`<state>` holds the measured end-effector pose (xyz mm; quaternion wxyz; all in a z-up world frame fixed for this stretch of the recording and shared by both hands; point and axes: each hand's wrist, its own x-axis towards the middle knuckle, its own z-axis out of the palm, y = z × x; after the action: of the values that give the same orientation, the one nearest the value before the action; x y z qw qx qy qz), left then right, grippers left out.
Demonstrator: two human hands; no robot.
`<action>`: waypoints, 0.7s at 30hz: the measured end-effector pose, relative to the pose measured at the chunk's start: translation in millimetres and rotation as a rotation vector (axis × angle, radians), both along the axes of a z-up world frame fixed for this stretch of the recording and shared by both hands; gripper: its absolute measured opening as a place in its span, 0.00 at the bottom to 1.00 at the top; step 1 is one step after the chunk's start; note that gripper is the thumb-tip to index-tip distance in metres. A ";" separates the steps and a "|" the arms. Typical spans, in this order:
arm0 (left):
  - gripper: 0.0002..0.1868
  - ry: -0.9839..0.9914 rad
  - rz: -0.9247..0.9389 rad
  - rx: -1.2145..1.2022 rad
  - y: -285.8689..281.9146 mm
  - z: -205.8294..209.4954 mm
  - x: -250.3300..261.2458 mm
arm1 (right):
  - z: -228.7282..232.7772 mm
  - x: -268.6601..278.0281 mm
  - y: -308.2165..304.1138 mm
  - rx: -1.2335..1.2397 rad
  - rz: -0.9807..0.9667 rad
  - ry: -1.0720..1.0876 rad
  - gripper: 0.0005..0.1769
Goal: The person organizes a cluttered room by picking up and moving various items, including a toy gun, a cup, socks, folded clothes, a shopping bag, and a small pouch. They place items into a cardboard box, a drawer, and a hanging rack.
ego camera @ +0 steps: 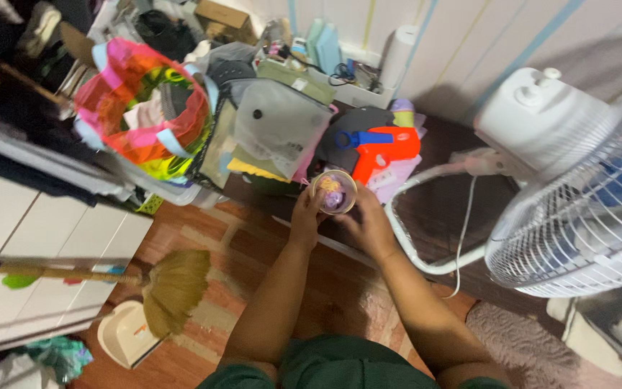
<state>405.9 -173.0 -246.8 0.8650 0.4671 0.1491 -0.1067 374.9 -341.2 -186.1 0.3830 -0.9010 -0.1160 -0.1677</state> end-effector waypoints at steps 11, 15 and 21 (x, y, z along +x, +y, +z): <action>0.24 -0.173 0.339 0.184 69.7 -1.6 -50.0 | -86.3 145.3 -32.2 -0.179 -0.522 0.779 0.52; 0.24 -0.205 0.454 0.115 103.5 4.4 -75.2 | -100.7 165.1 -38.0 -0.134 -0.567 0.688 0.45; 0.28 -0.036 0.705 -0.096 163.4 -3.5 -147.8 | -111.3 140.2 -39.0 0.135 -0.397 0.076 0.35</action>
<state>258.1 -9.6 -250.2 0.8722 0.3473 0.2807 0.1999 515.0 -380.3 -297.3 0.4062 -0.8840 0.0901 -0.2131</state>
